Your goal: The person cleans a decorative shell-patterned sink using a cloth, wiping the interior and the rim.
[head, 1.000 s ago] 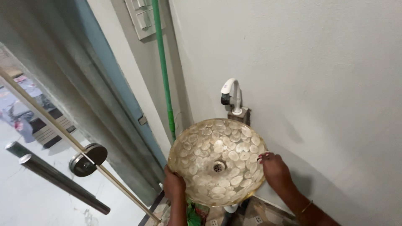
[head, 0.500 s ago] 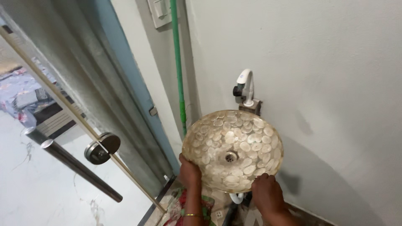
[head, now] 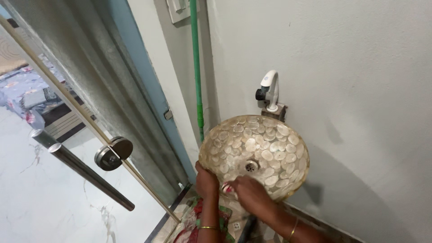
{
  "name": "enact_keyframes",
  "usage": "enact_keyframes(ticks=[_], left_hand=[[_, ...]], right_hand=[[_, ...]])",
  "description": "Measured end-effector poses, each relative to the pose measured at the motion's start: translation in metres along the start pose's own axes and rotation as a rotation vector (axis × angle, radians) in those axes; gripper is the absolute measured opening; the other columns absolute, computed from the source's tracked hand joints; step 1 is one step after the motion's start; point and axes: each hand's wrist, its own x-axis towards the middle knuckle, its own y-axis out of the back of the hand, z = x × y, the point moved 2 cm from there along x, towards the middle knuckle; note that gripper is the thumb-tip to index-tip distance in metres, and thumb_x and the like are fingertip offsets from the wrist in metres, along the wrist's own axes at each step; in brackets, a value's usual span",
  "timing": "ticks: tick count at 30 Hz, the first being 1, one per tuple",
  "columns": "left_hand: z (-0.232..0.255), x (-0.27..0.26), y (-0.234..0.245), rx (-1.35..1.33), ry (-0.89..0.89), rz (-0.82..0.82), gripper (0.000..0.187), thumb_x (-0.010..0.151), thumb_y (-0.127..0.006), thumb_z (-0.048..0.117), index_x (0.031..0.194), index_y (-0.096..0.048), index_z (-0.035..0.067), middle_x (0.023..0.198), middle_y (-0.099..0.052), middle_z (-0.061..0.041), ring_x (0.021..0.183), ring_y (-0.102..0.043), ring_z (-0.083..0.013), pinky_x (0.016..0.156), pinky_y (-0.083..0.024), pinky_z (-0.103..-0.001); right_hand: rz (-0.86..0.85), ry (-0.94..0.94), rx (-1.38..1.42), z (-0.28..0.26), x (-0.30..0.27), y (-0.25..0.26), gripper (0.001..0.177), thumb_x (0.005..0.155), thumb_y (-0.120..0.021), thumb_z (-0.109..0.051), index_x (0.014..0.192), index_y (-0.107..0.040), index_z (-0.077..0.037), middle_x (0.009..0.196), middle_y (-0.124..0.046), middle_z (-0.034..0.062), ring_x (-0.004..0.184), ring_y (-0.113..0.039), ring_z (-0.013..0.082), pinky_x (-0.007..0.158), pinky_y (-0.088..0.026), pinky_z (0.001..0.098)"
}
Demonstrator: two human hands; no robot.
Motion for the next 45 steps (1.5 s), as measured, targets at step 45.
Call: enact_keyframes(ticks=[45], left_hand=[[-0.001, -0.004, 0.001, 0.088, 0.119, 0.120, 0.049, 0.102, -0.050, 0.036, 0.150, -0.043, 0.028, 0.121, -0.072, -0.017, 0.113, -0.068, -0.0413, 0.091, -0.053, -0.054]], right_hand=[[0.118, 0.486, 0.132, 0.075, -0.047, -0.049, 0.047, 0.085, -0.064, 0.001, 0.132, -0.067, 0.001, 0.121, -0.068, 0.0183, 0.115, -0.062, 0.0341, 0.096, -0.050, 0.0439]])
